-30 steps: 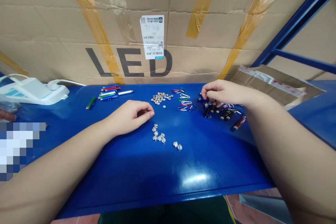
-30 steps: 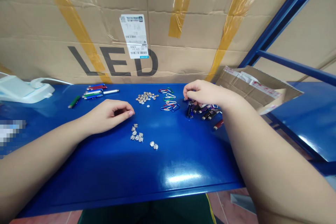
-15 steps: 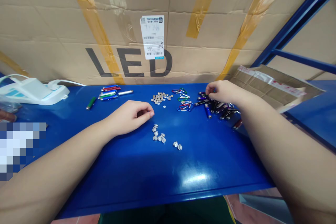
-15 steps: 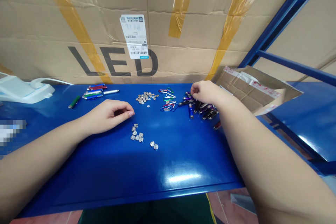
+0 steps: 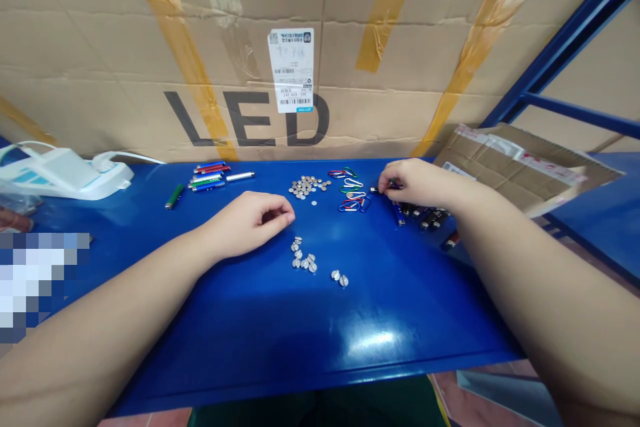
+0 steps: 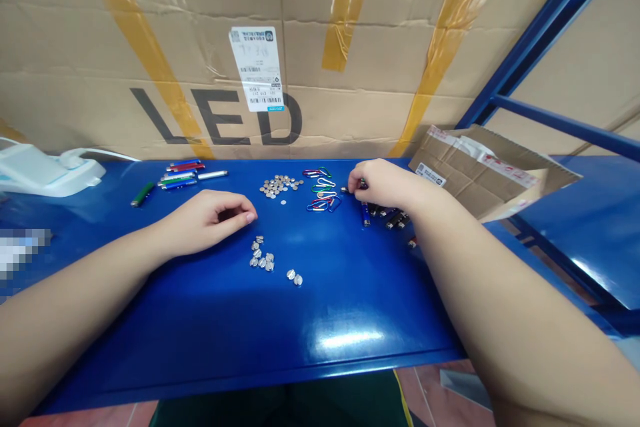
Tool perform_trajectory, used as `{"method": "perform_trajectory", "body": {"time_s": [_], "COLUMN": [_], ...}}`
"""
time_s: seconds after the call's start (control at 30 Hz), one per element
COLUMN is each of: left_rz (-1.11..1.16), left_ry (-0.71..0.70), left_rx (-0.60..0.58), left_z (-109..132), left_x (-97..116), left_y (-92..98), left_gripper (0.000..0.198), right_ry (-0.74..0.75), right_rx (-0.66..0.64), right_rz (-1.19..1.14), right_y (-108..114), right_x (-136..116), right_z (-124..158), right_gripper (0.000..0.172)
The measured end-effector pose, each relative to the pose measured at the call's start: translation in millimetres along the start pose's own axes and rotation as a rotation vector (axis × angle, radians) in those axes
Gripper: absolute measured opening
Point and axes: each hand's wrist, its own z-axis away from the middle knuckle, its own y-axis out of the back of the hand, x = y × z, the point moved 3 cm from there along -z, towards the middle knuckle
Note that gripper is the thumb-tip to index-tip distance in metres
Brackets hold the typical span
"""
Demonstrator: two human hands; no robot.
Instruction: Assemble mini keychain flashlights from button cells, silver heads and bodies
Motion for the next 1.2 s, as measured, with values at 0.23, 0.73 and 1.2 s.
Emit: {"method": "perform_trajectory", "body": {"time_s": [0.23, 0.73, 1.2], "left_rz": [-0.008, -0.633, -0.776], "left_ry": [-0.006, 0.314, 0.594], "left_rx": [0.004, 0.327, 0.207], "left_z": [0, 6, 17], "left_x": [2, -34, -79], "left_y": [0.1, 33.4, 52.9], "left_gripper": [0.026, 0.036, 0.031], "right_ry": [-0.189, 0.083, -0.036], "right_rx": [0.091, -0.048, -0.136], "right_rz": [0.11, -0.054, -0.017], "right_y": [6, -7, 0], "right_x": [-1, -31, -44], "right_z": [3, 3, 9], "right_gripper": [0.019, 0.017, 0.008]}}
